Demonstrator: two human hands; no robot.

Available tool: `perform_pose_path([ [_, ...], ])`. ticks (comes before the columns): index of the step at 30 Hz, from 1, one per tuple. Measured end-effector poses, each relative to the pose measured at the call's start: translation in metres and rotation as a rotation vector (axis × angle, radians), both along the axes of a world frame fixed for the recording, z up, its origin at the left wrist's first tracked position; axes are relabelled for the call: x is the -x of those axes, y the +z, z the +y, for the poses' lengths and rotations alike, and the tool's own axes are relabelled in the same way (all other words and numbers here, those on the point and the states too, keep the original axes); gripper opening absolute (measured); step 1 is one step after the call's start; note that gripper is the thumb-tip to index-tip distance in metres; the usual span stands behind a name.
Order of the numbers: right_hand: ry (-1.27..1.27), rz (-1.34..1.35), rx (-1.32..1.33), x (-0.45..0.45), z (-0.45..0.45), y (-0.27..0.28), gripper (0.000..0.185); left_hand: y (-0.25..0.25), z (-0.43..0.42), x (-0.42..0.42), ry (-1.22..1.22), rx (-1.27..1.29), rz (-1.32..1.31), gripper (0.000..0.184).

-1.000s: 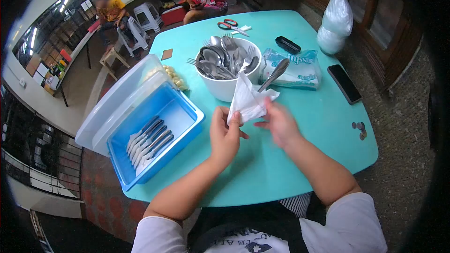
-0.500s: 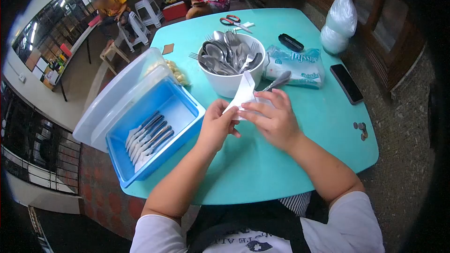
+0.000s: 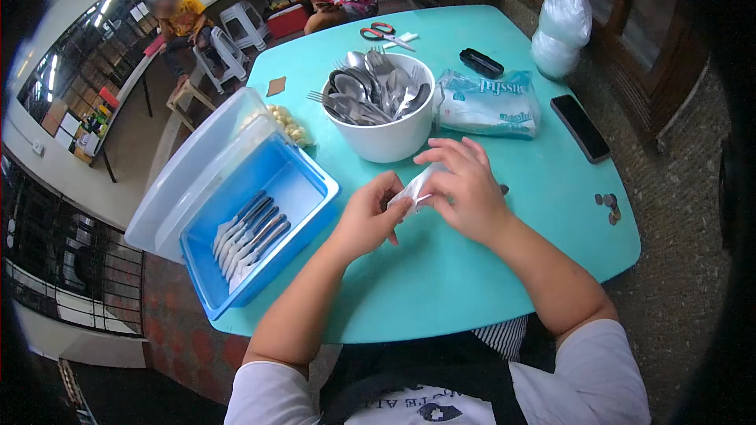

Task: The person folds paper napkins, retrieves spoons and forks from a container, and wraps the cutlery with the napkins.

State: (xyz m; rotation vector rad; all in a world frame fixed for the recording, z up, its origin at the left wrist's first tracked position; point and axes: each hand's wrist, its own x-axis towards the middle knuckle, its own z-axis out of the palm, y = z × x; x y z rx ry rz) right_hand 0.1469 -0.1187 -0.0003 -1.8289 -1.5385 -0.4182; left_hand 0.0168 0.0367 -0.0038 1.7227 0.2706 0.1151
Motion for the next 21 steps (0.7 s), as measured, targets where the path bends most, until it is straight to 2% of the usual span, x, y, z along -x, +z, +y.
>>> perform_pose_path([
  [4, 0.077, 0.119, 0.043, -0.004, -0.002, -0.003, 0.016, -0.005, 0.004, 0.001, -0.077, -0.05, 0.038, 0.015],
  [10, 0.232, 0.633, 0.259, -0.015, -0.005, -0.007, 0.022, 0.001, 0.007, 0.005, -0.181, -0.106, 0.06, 0.013],
  [13, 0.31, 0.721, 0.329, -0.019, -0.002, -0.025, 0.023, 0.007, 0.012, 0.007, -0.21, -0.207, 0.033, 0.012],
  [15, 0.295, 0.956, 0.463, -0.014, -0.003, -0.011, 0.025, 0.015, 0.013, 0.01, -0.214, -0.277, 0.016, 0.014],
  [17, 0.23, 1.024, 0.649, -0.015, -0.003, -0.014, 0.027, 0.014, 0.016, 0.01, -0.249, -0.254, 0.021, 0.015],
  [21, 0.298, 1.202, 0.722, -0.01, -0.005, -0.004, 0.031, 0.019, 0.016, 0.011, -0.282, -0.295, 0.024, 0.016],
])
